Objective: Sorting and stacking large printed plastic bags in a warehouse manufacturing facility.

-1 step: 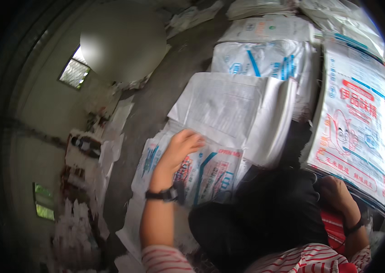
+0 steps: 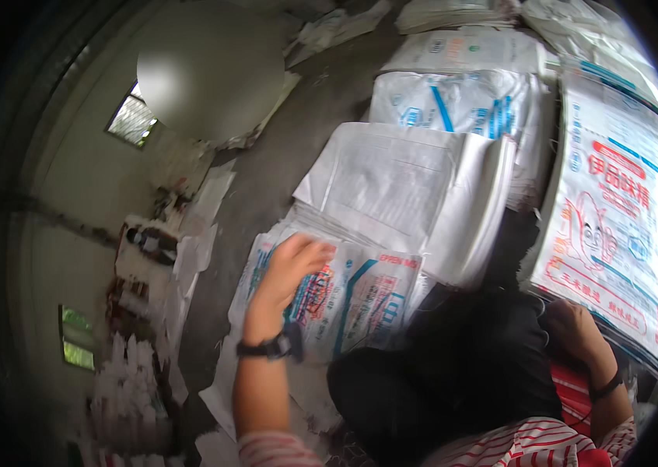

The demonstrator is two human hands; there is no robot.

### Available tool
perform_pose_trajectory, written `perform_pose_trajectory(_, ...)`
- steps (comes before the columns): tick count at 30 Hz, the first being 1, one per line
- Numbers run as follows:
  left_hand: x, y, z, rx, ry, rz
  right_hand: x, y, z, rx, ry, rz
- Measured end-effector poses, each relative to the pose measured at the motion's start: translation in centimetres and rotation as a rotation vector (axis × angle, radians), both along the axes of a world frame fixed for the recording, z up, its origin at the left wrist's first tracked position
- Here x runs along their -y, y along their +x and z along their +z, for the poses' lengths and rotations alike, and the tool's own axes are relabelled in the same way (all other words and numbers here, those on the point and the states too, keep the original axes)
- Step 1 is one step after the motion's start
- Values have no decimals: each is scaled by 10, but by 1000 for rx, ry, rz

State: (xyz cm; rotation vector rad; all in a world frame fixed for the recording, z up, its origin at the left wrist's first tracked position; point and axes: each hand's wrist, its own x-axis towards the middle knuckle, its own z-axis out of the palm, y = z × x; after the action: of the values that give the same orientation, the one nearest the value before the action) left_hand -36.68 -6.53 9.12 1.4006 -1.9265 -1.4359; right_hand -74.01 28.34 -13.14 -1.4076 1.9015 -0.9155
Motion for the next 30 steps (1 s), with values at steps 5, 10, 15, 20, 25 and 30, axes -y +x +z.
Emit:
perform_pose_trajectory(5,-129,193,47,35,-157,542,71,15,33,-37,23,40)
perform_pose_trajectory(10,-256,295,23,254,38,670,134,42,35,2,15,250)
perform_pose_trajectory(15,-345,391,-17,614,145,820,178,71,20,761,278,436)
perform_pose_trajectory(20,-330,409,-78,1133,42,222,160,82,-17,543,132,722)
perform_pose_trajectory(25,-242,325,-168,823,-136,231,170,105,-3,234,-291,949)
perform_pose_trajectory(30,-139,205,-266,526,-214,-12,208,157,-39,795,60,1058)
